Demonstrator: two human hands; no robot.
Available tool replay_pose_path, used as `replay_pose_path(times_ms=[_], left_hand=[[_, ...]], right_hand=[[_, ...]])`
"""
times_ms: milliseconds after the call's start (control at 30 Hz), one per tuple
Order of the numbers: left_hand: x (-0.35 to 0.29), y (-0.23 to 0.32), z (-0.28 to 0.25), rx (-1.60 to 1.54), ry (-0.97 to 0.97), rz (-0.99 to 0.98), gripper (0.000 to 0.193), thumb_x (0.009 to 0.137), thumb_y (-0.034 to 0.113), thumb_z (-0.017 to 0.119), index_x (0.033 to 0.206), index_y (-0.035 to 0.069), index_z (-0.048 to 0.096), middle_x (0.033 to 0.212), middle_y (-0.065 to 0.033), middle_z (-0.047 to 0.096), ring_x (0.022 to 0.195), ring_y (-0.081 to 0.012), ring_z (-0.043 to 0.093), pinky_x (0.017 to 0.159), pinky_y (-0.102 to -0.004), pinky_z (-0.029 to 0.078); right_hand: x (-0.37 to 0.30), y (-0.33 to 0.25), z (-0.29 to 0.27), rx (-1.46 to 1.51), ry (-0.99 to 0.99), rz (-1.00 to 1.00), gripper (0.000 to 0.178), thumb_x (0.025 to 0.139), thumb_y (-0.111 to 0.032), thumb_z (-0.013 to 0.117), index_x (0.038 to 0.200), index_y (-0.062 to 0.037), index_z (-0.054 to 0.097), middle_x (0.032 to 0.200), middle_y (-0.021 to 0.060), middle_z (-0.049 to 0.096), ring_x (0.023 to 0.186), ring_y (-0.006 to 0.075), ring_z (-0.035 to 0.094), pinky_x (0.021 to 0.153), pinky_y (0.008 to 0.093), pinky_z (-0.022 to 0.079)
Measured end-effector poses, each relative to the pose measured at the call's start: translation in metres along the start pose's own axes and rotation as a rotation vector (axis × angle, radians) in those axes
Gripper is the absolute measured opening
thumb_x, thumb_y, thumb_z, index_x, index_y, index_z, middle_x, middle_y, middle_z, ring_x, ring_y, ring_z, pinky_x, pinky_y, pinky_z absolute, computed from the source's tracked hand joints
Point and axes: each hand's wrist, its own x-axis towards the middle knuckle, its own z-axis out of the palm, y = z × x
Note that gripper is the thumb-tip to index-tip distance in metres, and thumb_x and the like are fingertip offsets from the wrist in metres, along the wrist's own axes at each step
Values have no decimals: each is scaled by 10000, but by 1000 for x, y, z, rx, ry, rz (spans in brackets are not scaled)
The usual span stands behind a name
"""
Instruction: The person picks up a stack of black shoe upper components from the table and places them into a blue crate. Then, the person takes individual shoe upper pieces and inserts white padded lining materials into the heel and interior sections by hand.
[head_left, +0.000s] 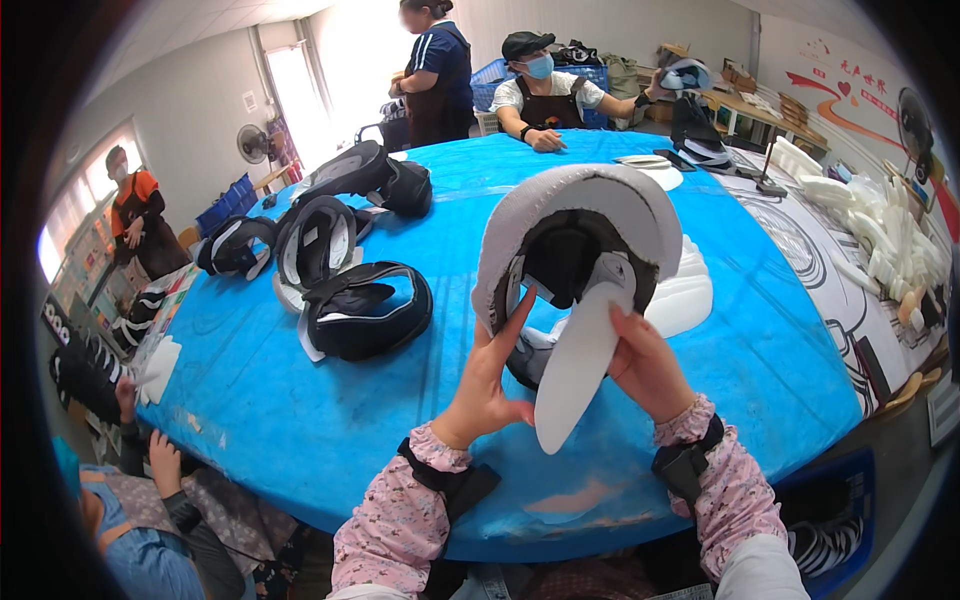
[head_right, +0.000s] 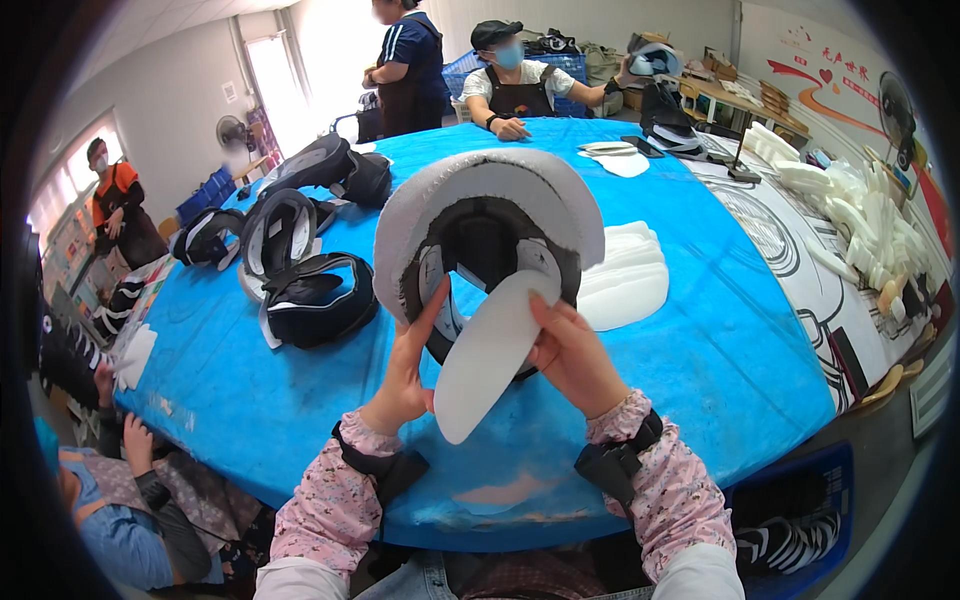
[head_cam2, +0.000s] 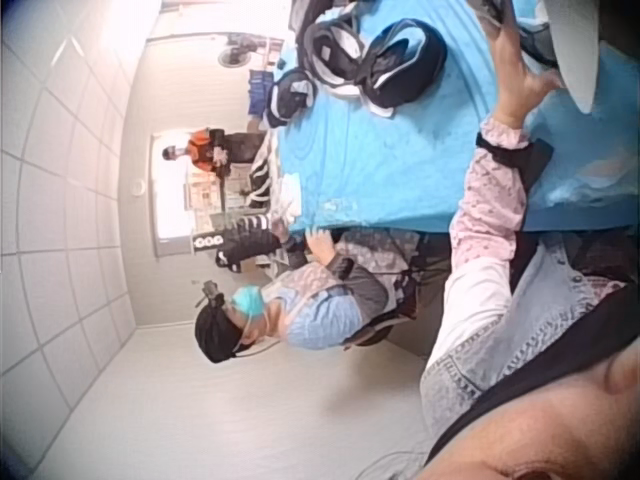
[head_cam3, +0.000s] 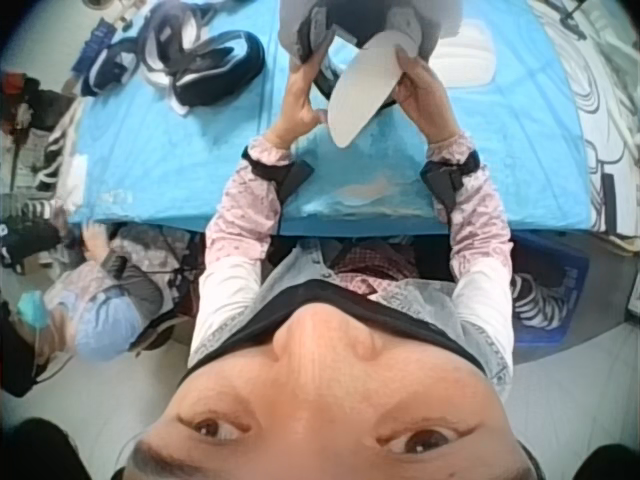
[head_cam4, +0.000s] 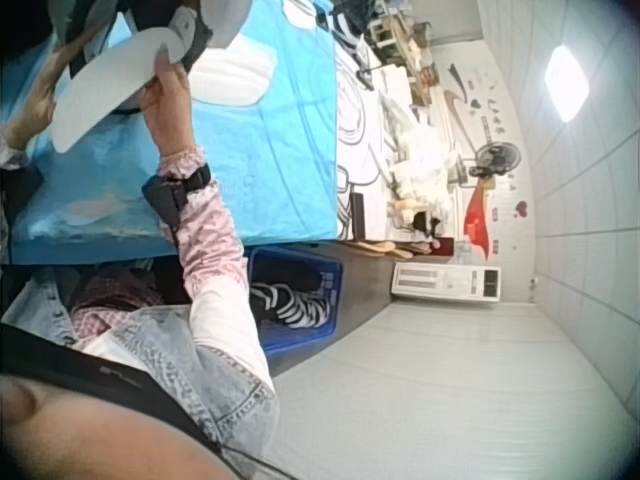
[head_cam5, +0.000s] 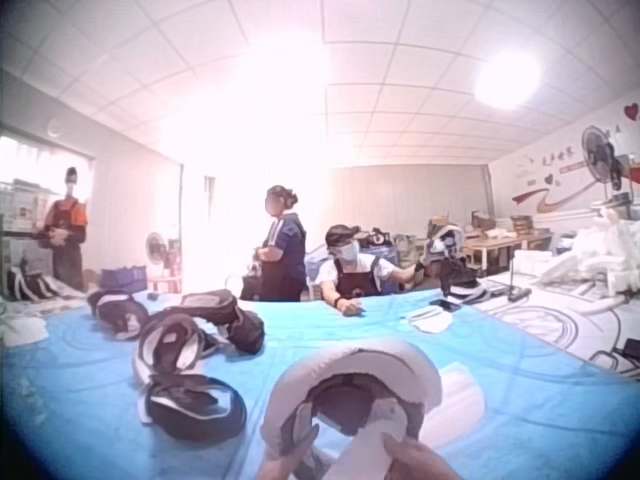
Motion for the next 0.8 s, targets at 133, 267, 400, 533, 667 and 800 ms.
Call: replay_pose_path(times_ms=[133, 267, 400, 533, 667, 800], left_hand=[[-1, -5, -2, -15, -114, -39, 1220, 477, 810, 543, 1363, 18, 268, 1401, -237, 192, 1317, -362, 163, 1054, -433, 151], [-3, -6, -3, -107, -185, -43, 1256, 445, 783, 600, 1381, 33, 226, 1405, -210, 202, 1316, -355, 163, 1055, -432, 152], [0, -1, -3, -151, -161, -106, 1210, 447, 731, 658, 1358, 31, 279, 1388, -201, 242, 1304, -340, 198, 1045, -431, 183], [-6, 1, 5, -273, -162, -189, 1074, 488, 651, 717, 1294, 28, 378, 1307, -174, 356, 1237, -296, 322, 1004, -399, 277], [-3, 6, 1, -693, -119, -391, 900, 561, 507, 770, 1238, 24, 426, 1213, -130, 441, 1147, -236, 416, 960, -356, 334], [-6, 10, 1, -521, -73, -297, 608, 684, 302, 724, 1153, 7, 475, 1094, -89, 510, 1015, -176, 490, 887, -308, 386]], right_hand=[[-6, 15, 11, -422, 8, 89, 339, 912, -300, 476, 1134, -45, 500, 974, 74, 587, 817, 145, 608, 625, 271, 532], [-9, 23, 16, -620, 30, -29, 302, 913, -261, 482, 1098, -24, 516, 862, 56, 604, 681, 126, 610, 537, 226, 501], [-17, 19, 24, -937, 80, -335, 245, 909, -210, 492, 1025, -2, 546, 669, 47, 586, 589, 98, 583, 489, 213, 458], [-18, 17, 29, -1082, 52, -448, 211, 898, -183, 500, 952, 12, 560, 627, 89, 568, 561, 139, 577, 482, 256, 440], [-18, 16, 29, -1234, 12, -501, 196, 881, -168, 509, 882, 20, 565, 631, 123, 542, 539, 222, 544, 510, 320, 418], [-20, 15, 24, -1198, -51, -392, 220, 878, -187, 500, 922, 20, 562, 680, 125, 550, 570, 258, 539, 533, 330, 421]])
